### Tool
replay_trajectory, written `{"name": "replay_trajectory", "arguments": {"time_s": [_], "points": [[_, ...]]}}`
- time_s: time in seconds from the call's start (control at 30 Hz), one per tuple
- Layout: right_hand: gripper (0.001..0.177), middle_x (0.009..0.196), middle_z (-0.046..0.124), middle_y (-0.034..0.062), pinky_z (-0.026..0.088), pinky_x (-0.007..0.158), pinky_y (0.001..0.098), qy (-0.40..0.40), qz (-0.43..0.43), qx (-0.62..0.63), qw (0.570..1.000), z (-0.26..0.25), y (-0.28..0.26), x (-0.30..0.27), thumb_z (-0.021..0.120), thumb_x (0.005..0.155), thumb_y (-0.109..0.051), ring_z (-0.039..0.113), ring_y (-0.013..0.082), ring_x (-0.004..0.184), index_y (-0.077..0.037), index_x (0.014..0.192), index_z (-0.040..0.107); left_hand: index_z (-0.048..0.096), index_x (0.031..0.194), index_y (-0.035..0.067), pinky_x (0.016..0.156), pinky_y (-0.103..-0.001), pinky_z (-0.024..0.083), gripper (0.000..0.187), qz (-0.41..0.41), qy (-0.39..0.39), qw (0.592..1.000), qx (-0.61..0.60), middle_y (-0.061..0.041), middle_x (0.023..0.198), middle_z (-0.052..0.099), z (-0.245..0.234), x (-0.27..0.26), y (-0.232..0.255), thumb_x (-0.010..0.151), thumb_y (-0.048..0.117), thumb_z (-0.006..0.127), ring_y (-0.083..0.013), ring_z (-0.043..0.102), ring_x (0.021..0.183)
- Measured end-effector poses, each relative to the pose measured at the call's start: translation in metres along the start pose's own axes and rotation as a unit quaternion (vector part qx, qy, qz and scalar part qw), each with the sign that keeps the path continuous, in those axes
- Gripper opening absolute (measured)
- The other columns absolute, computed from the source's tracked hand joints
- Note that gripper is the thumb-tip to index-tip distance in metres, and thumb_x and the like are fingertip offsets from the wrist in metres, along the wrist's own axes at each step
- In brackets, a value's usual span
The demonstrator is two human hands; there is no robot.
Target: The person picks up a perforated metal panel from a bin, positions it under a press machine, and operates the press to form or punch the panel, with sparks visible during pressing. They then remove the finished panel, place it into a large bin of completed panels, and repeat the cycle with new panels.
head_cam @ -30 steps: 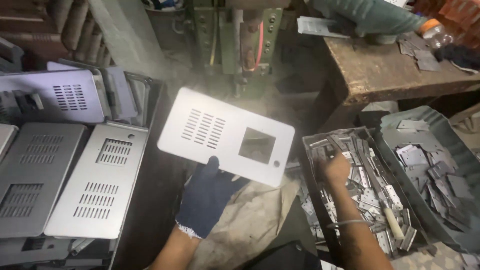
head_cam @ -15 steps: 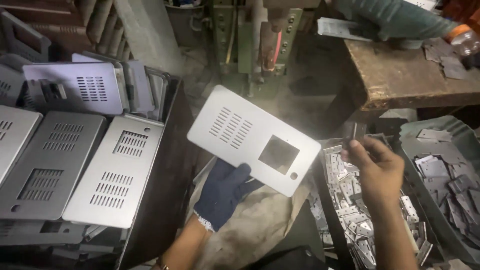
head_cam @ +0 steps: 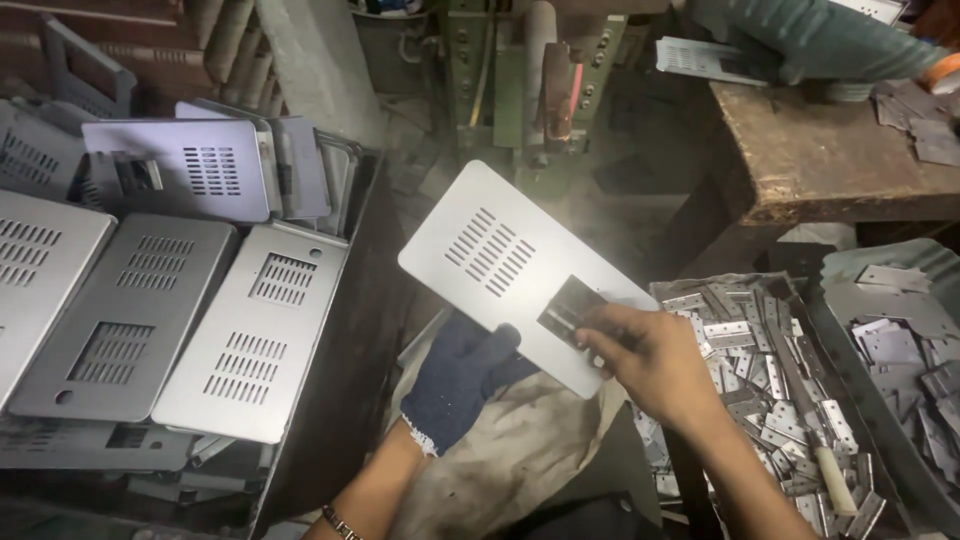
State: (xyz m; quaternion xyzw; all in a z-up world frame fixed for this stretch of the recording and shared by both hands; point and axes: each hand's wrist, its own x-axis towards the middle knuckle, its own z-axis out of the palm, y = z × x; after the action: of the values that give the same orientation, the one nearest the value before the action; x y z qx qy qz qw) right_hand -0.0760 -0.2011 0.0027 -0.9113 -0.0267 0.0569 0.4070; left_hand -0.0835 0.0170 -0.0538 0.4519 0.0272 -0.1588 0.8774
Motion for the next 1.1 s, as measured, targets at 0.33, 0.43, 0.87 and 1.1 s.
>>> {"name": "replay_trajectory", "arguments": {"time_s": [0.33, 0.43, 0.87, 1.1], "points": [[0.021, 0.068, 0.073, 0.0075, 0.054, 0.054, 0.0279, -0.050, 0.045, 0.065, 0.996, 0.007, 0.006, -0.001, 0.075, 0.089, -0.023, 0.066, 0.0112, 0.055, -0.003, 0.094, 0.076, 0.059, 0.132, -0.004, 0.079, -0.031, 0.061, 0.034, 0.035, -0.016, 0.999, -0.008, -0.015, 0.115, 0.069, -0.010, 0.005, -0.009, 0.099, 0.004, 0.061, -0.0190, 0.070, 0.096], [0.022, 0.072, 0.075, 0.0059, 0.054, 0.055, 0.0258, 0.033, 0.019, 0.104, 0.994, 0.013, 0.005, -0.009, 0.074, 0.089, -0.022, 0.068, 0.0102, 0.058, -0.004, 0.101, 0.075, 0.058, 0.134, -0.002, 0.078, -0.032, 0.060, 0.036, 0.031, 0.008, 0.999, -0.023, -0.015, 0.117, 0.068, -0.005, 0.007, -0.004, 0.099, 0.003, 0.060, -0.0196, 0.069, 0.096], [0.023, 0.107, 0.070, 0.0024, 0.049, 0.069, 0.0324, 0.079, 0.166, 0.565, 0.804, 0.028, -0.007, -0.014, 0.069, 0.089, -0.017, 0.061, 0.0122, 0.093, -0.009, 0.110, 0.066, 0.049, 0.140, 0.006, 0.091, -0.042, 0.064, 0.044, 0.053, 0.000, 0.991, -0.124, -0.013, 0.126, 0.064, 0.019, 0.018, 0.041, 0.097, 0.002, 0.052, -0.0260, 0.070, 0.108], [0.018, 0.103, 0.068, -0.0002, 0.047, 0.065, 0.0297, 0.085, 0.163, 0.576, 0.796, 0.018, -0.019, -0.006, 0.070, 0.090, -0.013, 0.057, 0.0102, 0.085, -0.010, 0.107, 0.066, 0.052, 0.139, 0.004, 0.091, -0.040, 0.062, 0.040, 0.086, 0.007, 0.988, -0.125, -0.013, 0.127, 0.065, 0.026, 0.020, 0.050, 0.099, 0.002, 0.054, -0.0246, 0.069, 0.109]]}}
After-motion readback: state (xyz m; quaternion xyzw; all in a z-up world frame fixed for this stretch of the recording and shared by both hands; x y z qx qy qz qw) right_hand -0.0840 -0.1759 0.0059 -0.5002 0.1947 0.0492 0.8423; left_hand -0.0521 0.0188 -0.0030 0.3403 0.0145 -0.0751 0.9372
